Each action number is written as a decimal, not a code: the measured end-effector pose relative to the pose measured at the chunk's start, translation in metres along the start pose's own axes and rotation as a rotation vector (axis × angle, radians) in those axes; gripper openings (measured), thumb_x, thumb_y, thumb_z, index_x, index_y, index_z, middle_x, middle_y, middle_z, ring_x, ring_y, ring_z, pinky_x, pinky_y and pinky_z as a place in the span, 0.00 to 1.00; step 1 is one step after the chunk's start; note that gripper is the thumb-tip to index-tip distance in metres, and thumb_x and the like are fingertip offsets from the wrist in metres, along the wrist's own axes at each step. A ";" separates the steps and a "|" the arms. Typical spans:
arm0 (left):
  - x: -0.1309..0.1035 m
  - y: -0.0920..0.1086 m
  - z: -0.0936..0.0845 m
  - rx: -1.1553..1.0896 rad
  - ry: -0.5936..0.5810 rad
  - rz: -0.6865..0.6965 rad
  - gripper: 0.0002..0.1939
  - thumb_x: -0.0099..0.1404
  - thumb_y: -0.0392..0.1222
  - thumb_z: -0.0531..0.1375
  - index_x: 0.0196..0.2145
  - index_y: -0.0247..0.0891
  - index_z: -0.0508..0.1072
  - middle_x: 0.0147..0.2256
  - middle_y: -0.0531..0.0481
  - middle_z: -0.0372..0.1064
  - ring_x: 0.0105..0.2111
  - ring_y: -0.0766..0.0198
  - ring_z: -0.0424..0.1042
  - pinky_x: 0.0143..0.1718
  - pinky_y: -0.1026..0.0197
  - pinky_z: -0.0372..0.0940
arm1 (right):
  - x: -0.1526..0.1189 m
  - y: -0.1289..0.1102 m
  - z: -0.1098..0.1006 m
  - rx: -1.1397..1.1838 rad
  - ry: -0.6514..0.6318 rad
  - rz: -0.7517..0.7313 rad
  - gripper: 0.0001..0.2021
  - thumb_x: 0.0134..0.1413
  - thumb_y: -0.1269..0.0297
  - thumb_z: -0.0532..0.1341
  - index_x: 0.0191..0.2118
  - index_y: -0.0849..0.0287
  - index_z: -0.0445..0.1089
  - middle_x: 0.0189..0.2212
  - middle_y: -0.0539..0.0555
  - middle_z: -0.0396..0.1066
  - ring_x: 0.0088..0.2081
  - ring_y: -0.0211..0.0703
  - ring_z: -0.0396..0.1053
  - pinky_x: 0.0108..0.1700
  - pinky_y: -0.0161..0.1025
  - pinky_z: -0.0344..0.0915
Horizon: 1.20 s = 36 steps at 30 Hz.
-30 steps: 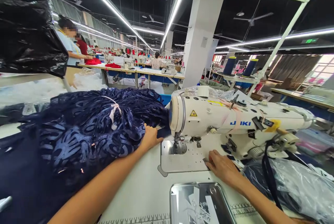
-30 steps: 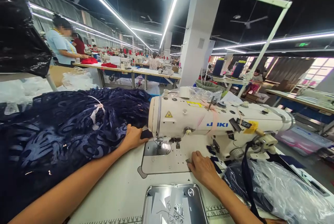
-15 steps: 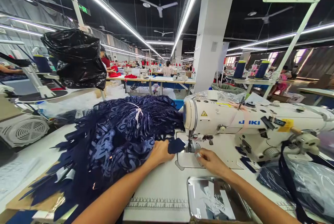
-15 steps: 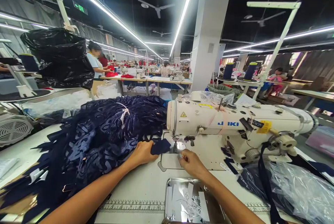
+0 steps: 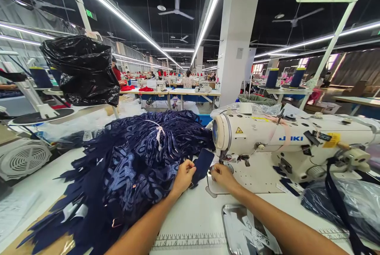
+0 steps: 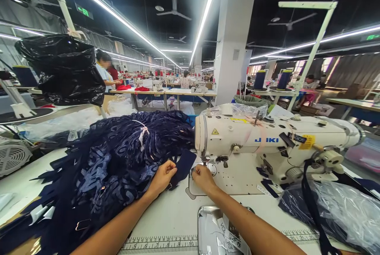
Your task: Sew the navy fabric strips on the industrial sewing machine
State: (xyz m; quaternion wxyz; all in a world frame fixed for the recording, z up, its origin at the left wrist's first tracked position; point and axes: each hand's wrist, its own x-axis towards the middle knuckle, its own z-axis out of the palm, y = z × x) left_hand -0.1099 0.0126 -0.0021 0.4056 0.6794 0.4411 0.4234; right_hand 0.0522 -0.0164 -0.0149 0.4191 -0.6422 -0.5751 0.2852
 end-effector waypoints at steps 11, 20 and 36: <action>-0.003 0.002 0.001 -0.151 0.001 -0.035 0.03 0.49 0.38 0.54 0.22 0.37 0.62 0.19 0.57 0.60 0.21 0.68 0.60 0.22 0.67 0.54 | 0.000 -0.003 0.002 0.049 -0.075 -0.020 0.09 0.42 0.64 0.50 0.18 0.55 0.48 0.14 0.43 0.52 0.20 0.36 0.56 0.25 0.34 0.55; -0.003 0.007 -0.003 -0.160 0.056 -0.032 0.03 0.51 0.38 0.53 0.22 0.38 0.61 0.19 0.58 0.56 0.21 0.68 0.58 0.24 0.67 0.54 | -0.024 -0.005 -0.011 0.085 -0.137 -0.204 0.14 0.41 0.60 0.55 0.16 0.57 0.48 0.24 0.49 0.56 0.28 0.39 0.56 0.33 0.37 0.54; -0.022 0.025 0.002 -0.203 -0.442 -0.060 0.27 0.55 0.62 0.47 0.19 0.36 0.69 0.21 0.51 0.65 0.26 0.64 0.62 0.31 0.63 0.55 | -0.061 -0.023 -0.022 0.327 -0.062 0.008 0.22 0.38 0.43 0.58 0.17 0.57 0.53 0.17 0.44 0.46 0.21 0.33 0.47 0.24 0.33 0.48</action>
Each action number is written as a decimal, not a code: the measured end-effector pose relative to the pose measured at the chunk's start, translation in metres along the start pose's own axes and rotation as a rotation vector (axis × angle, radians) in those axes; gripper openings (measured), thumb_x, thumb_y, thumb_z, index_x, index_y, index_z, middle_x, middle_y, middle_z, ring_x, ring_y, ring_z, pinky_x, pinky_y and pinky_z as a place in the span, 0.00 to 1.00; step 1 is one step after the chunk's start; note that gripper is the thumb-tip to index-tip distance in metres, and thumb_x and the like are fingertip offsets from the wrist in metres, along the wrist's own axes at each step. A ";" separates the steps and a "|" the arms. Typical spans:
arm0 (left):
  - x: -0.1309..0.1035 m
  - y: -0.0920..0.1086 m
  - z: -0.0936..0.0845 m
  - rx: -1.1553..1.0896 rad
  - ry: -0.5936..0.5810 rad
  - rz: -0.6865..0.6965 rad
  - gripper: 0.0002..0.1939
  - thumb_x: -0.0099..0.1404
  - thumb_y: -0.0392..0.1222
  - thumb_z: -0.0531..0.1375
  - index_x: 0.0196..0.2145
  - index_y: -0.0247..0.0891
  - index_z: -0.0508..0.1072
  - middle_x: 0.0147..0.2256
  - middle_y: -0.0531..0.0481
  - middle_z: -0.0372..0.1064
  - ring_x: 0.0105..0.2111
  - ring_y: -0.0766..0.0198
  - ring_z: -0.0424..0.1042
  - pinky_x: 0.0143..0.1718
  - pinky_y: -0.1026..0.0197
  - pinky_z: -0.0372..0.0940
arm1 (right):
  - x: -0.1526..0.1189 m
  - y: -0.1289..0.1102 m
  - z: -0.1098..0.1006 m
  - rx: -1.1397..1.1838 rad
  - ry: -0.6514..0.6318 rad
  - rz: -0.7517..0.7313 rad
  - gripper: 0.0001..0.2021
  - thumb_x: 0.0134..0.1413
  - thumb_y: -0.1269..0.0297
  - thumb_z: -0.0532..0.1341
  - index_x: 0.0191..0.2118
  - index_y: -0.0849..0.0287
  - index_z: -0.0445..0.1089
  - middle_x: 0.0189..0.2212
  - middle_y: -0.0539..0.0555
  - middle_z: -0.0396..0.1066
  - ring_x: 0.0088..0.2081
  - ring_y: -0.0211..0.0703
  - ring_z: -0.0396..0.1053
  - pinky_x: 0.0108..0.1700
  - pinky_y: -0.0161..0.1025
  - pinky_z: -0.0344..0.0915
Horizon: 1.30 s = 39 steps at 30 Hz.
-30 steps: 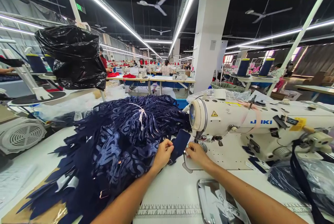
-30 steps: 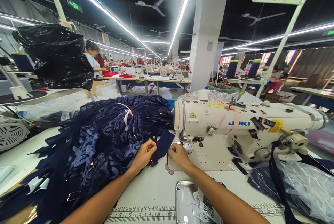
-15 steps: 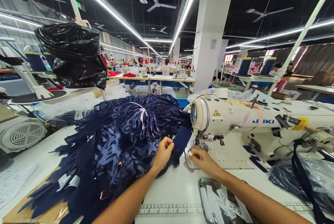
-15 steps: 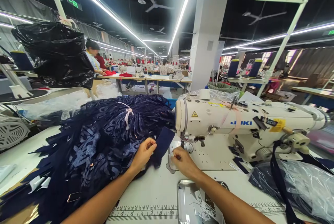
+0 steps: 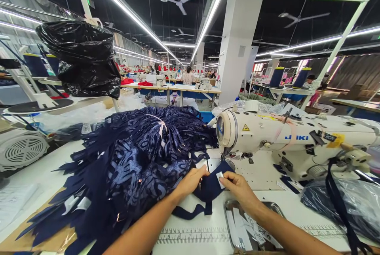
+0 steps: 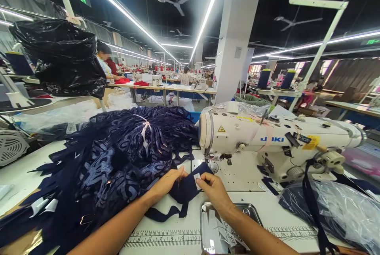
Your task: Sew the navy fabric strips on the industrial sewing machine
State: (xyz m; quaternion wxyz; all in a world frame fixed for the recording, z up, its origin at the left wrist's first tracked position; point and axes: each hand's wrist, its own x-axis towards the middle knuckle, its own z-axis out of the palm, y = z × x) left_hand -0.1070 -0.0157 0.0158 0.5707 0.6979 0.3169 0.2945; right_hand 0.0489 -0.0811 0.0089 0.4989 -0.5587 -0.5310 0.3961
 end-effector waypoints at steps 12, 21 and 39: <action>0.006 -0.006 0.003 -0.123 0.249 0.029 0.10 0.47 0.44 0.60 0.18 0.34 0.68 0.18 0.54 0.63 0.21 0.68 0.61 0.25 0.66 0.56 | -0.007 -0.011 0.004 -0.105 -0.024 0.022 0.22 0.38 0.44 0.56 0.15 0.57 0.50 0.16 0.44 0.44 0.20 0.33 0.43 0.22 0.33 0.47; -0.005 0.001 -0.001 -0.199 0.090 -0.125 0.09 0.55 0.45 0.54 0.26 0.38 0.58 0.26 0.52 0.68 0.16 0.70 0.66 0.19 0.69 0.51 | -0.012 0.004 -0.008 -0.090 -0.065 0.186 0.20 0.38 0.46 0.58 0.18 0.56 0.51 0.16 0.43 0.44 0.17 0.31 0.47 0.19 0.31 0.47; -0.010 0.008 0.000 -0.255 0.061 -0.143 0.15 0.53 0.50 0.59 0.26 0.37 0.59 0.30 0.51 0.68 0.27 0.64 0.72 0.30 0.65 0.59 | -0.009 -0.012 0.013 -0.203 -0.130 0.158 0.19 0.43 0.45 0.51 0.18 0.55 0.49 0.06 0.44 0.59 0.09 0.29 0.48 0.13 0.29 0.45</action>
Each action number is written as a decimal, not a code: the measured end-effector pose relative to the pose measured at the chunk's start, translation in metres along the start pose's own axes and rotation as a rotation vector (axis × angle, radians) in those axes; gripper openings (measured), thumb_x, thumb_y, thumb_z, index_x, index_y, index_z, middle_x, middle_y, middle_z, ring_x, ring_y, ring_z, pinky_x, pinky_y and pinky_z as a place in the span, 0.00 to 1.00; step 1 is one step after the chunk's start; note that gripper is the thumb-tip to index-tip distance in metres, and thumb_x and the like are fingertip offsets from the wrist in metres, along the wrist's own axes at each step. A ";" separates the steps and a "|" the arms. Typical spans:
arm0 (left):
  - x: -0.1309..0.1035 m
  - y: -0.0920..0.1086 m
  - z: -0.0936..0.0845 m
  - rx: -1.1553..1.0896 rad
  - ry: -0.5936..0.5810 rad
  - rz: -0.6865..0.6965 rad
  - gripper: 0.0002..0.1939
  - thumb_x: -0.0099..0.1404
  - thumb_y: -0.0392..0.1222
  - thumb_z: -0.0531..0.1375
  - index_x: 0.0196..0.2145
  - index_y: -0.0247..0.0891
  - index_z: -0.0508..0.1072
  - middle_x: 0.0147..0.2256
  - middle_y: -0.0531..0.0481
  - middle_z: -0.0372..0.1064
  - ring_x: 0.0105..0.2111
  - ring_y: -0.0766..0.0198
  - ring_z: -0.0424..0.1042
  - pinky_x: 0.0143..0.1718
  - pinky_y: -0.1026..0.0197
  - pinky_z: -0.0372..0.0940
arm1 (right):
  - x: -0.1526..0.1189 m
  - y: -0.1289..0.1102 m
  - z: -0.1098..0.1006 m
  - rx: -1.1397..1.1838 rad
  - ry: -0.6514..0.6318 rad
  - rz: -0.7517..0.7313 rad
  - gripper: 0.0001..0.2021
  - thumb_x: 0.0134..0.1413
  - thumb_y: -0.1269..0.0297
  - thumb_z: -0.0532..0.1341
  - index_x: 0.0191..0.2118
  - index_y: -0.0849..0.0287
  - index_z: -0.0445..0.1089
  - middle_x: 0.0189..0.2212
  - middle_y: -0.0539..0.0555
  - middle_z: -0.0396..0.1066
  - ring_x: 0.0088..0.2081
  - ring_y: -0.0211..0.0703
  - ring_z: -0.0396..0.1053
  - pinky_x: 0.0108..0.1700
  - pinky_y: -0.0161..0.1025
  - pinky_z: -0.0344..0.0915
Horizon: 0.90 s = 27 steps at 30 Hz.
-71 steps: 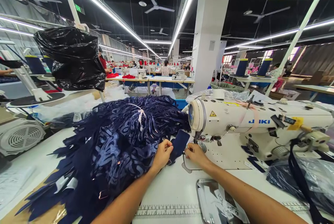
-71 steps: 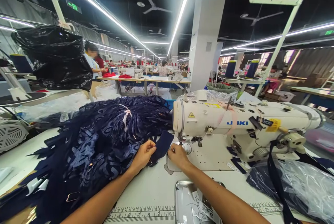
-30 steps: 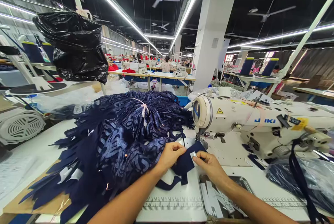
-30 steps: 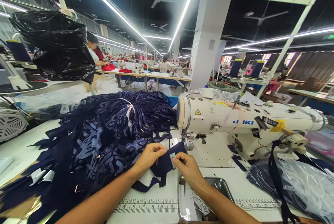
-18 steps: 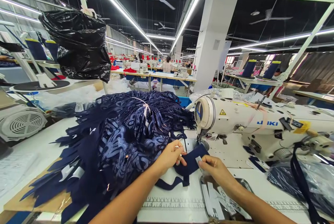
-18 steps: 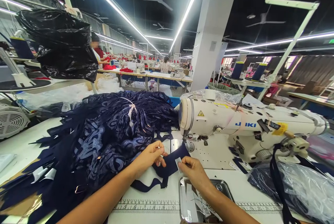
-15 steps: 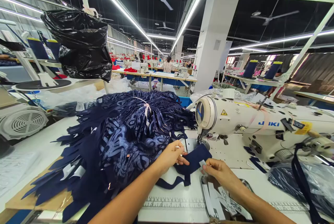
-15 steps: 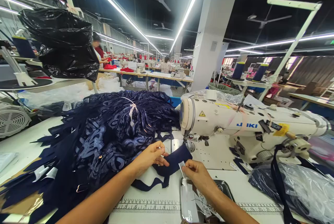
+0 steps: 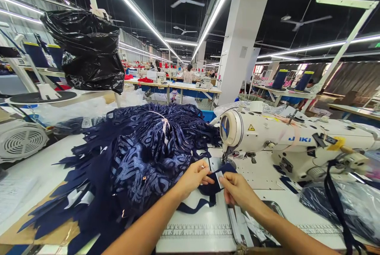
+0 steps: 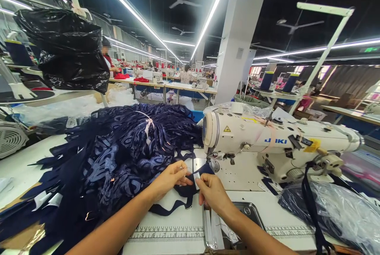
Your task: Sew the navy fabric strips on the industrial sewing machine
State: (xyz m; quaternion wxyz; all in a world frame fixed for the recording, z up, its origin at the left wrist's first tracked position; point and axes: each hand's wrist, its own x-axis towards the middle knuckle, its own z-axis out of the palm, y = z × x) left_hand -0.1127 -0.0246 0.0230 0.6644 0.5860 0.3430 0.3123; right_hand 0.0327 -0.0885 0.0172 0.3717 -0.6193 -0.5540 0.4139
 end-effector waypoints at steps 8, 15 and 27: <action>0.000 0.000 -0.001 0.060 -0.063 0.067 0.15 0.53 0.50 0.60 0.24 0.37 0.61 0.22 0.55 0.64 0.29 0.64 0.71 0.31 0.66 0.57 | 0.022 0.007 0.004 -0.134 0.076 -0.096 0.16 0.45 0.50 0.50 0.17 0.55 0.52 0.08 0.46 0.61 0.09 0.31 0.49 0.15 0.31 0.45; 0.001 -0.003 -0.003 0.052 -0.075 0.132 0.15 0.52 0.50 0.60 0.23 0.36 0.62 0.23 0.55 0.62 0.29 0.64 0.69 0.32 0.64 0.57 | 0.021 0.005 0.004 -0.298 0.102 -0.176 0.15 0.48 0.55 0.50 0.17 0.56 0.54 0.09 0.47 0.62 0.12 0.32 0.51 0.18 0.32 0.48; 0.007 -0.001 -0.008 -0.121 0.121 0.069 0.21 0.57 0.59 0.52 0.24 0.37 0.58 0.28 0.50 0.68 0.26 0.64 0.71 0.34 0.62 0.56 | 0.001 0.054 -0.072 -0.490 0.066 -0.072 0.18 0.50 0.49 0.49 0.18 0.56 0.54 0.10 0.47 0.59 0.16 0.37 0.57 0.22 0.34 0.52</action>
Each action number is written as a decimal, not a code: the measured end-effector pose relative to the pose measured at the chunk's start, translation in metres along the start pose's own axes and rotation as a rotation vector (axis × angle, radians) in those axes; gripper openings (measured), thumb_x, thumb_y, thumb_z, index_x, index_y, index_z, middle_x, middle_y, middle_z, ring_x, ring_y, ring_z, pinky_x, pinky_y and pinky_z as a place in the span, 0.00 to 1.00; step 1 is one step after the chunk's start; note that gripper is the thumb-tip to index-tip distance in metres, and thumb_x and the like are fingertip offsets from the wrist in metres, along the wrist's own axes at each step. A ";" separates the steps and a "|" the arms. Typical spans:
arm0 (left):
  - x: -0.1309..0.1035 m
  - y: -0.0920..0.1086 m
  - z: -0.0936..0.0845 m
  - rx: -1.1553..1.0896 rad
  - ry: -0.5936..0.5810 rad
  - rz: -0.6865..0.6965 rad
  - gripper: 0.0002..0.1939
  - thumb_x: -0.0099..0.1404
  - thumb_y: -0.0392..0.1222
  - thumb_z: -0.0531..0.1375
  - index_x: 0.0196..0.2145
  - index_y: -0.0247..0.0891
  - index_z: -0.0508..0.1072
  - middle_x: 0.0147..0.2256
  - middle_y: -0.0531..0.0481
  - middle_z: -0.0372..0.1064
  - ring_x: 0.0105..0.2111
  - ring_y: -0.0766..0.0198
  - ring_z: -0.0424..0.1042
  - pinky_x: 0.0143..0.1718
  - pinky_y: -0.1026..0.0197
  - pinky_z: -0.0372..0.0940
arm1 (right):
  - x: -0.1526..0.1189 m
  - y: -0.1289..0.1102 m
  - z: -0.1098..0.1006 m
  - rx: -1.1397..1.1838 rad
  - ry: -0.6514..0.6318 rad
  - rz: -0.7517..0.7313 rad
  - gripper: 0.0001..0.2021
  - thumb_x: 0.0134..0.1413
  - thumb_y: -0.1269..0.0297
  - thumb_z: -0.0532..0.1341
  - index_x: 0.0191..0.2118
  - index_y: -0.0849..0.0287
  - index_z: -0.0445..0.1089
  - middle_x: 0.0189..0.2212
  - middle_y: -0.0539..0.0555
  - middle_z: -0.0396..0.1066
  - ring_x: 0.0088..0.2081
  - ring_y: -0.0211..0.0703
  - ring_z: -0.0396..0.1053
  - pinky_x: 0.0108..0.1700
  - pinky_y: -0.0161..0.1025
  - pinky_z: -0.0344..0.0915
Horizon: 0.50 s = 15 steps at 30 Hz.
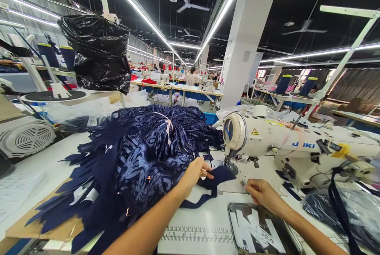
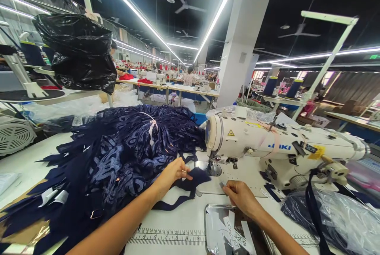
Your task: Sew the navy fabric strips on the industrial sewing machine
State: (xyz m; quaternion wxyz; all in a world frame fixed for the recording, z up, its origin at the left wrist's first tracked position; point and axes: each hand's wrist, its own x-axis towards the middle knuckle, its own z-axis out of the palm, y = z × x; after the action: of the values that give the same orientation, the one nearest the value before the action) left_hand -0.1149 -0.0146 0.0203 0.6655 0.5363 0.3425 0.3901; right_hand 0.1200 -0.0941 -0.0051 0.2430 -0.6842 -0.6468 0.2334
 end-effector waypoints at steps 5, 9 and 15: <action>0.001 0.003 0.001 -0.247 -0.026 0.096 0.27 0.53 0.68 0.50 0.23 0.38 0.57 0.20 0.50 0.67 0.19 0.65 0.64 0.24 0.64 0.56 | -0.005 0.012 -0.007 -0.379 0.368 -0.184 0.18 0.52 0.52 0.48 0.31 0.58 0.68 0.34 0.59 0.70 0.35 0.52 0.66 0.36 0.45 0.56; -0.004 0.008 0.004 -0.402 -0.124 0.184 0.25 0.54 0.65 0.52 0.23 0.38 0.57 0.20 0.51 0.67 0.18 0.66 0.63 0.24 0.64 0.57 | -0.011 -0.020 0.006 -0.041 0.131 -0.186 0.19 0.54 0.50 0.47 0.29 0.57 0.68 0.30 0.55 0.69 0.32 0.46 0.65 0.35 0.41 0.57; -0.014 0.010 0.009 -0.329 -0.134 0.356 0.22 0.57 0.62 0.52 0.24 0.38 0.60 0.22 0.50 0.68 0.23 0.65 0.64 0.30 0.62 0.59 | -0.011 -0.078 0.032 0.560 -0.173 -0.034 0.24 0.44 0.41 0.53 0.23 0.61 0.68 0.19 0.50 0.64 0.23 0.38 0.59 0.29 0.37 0.54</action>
State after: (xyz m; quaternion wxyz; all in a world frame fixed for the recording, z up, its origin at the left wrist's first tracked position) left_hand -0.1150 -0.0294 0.0324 0.6858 0.4973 0.1299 0.5152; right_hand 0.0385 -0.1002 0.0196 0.3703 -0.5573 -0.5868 0.4561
